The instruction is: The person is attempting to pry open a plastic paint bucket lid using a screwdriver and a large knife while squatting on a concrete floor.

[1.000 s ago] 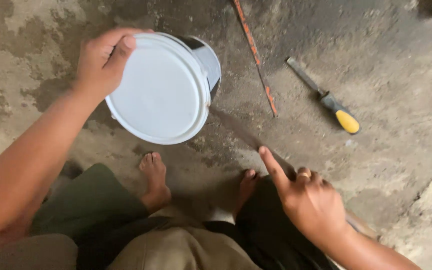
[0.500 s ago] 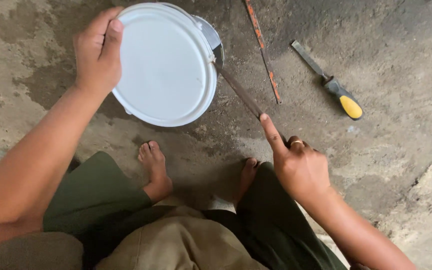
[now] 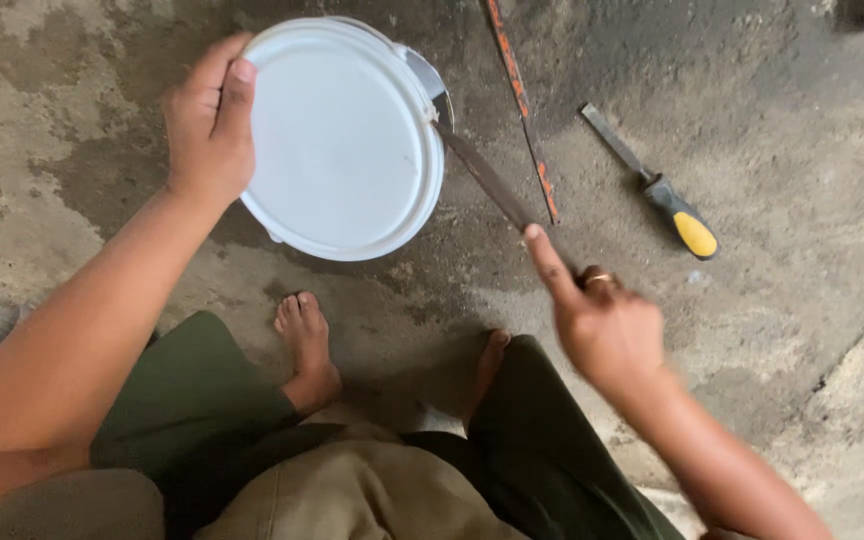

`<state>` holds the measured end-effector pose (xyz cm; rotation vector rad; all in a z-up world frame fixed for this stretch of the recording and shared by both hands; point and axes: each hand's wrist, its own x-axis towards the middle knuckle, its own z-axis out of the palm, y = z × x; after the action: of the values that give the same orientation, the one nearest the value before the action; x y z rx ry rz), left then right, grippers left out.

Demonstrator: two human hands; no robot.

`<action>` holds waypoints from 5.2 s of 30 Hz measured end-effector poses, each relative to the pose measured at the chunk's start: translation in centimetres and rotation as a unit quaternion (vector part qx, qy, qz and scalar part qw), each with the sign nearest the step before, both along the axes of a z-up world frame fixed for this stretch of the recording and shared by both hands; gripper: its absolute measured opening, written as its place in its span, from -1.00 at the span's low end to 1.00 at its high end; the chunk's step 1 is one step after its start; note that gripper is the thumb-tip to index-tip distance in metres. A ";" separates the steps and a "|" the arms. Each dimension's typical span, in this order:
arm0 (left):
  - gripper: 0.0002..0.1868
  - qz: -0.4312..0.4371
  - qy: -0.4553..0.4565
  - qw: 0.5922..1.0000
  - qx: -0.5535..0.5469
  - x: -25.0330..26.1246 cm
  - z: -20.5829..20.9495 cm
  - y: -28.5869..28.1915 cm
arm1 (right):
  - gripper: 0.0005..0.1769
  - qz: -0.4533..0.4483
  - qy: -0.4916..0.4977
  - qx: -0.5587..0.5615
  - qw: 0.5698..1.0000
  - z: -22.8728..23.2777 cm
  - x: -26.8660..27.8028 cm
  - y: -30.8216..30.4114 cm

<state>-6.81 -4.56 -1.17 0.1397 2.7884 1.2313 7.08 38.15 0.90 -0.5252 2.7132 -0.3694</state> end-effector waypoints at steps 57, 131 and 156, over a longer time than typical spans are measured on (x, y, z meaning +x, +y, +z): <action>-0.57 -0.057 0.010 0.996 0.068 -0.4 2.1 1.5 | -0.23 0.134 0.082 0.056 0.986 7.0 -7.2 3.5; -0.69 -0.275 -0.011 0.960 -0.055 -8.1 1.3 9.1 | -0.67 -0.452 -0.439 -0.281 0.724 -1.9 8.6 8.4; -0.27 -0.244 0.105 0.920 -0.288 -0.6 2.2 11.5 | -0.30 -0.127 -0.516 -0.259 0.807 0.1 -4.4 10.2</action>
<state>-7.38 6.92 0.99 0.8913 2.8785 0.2782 2.70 48.36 1.03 -0.0138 1.5758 -1.1054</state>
